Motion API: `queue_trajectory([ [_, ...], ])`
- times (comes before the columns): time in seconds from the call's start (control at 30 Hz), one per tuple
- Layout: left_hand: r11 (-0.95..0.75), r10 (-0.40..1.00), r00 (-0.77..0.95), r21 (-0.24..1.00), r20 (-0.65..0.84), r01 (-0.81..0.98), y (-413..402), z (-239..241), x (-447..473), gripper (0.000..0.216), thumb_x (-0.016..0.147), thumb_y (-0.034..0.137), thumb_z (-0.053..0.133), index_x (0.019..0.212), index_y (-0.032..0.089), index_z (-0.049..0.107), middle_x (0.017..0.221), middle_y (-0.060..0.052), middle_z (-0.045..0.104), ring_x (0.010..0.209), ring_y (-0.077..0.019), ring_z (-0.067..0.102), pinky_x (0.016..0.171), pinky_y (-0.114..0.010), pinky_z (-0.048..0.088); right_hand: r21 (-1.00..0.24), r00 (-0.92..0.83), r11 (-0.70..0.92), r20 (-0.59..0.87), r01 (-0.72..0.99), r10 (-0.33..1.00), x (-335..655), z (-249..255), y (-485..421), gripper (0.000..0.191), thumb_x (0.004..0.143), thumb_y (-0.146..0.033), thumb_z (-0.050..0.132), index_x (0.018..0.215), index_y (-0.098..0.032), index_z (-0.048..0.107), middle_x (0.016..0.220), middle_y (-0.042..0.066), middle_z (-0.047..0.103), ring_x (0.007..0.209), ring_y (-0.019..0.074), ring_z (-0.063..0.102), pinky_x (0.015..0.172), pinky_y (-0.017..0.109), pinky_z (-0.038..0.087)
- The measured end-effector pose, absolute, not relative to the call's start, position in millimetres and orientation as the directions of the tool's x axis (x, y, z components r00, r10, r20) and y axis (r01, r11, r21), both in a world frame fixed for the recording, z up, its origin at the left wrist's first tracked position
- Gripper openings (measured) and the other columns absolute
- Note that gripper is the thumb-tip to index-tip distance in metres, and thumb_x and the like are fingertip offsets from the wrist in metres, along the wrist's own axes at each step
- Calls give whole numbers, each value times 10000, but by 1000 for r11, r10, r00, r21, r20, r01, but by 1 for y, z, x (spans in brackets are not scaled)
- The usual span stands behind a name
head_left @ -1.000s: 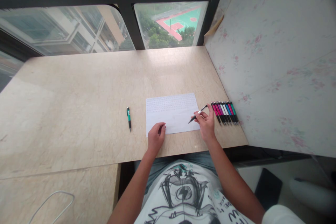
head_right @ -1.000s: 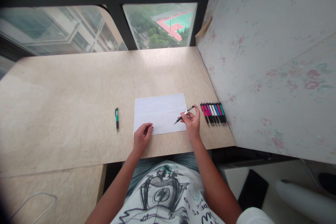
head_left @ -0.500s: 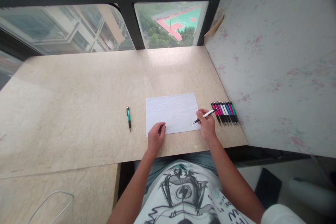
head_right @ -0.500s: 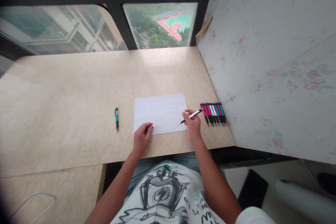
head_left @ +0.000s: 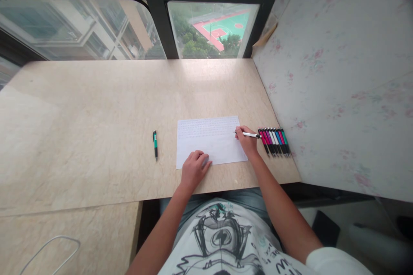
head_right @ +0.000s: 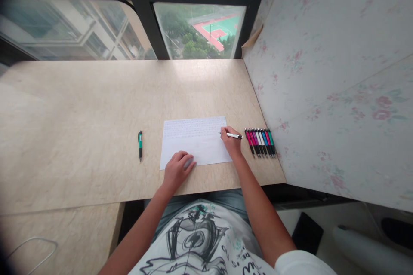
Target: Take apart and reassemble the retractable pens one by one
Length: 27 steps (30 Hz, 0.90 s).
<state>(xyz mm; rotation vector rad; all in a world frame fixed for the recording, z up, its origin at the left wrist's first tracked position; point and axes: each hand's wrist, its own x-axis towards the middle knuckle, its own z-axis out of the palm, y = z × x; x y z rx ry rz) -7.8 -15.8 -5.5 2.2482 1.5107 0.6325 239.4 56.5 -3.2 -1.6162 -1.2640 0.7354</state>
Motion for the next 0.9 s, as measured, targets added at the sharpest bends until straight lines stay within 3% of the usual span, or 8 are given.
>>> queue_trajectory([
  [0.2,-358,932,328,532,155,767,-15,-6,-8,161,876,345,574,986,244,634,953,-63,606,878,-223,564,758,-341,462,-801,283,-20,188,599,940,241,-19,66,406,893,-439,475,572,-193,506,518,-29,472,532,120,422,528,249,309],
  [0.9,-356,932,337,501,132,789,-15,-6,-7,159,897,362,558,976,233,609,946,-47,605,877,-206,554,761,-325,455,-788,300,-6,227,615,927,241,-23,66,376,884,-391,498,566,-190,486,523,-35,459,520,111,394,520,240,291],
])
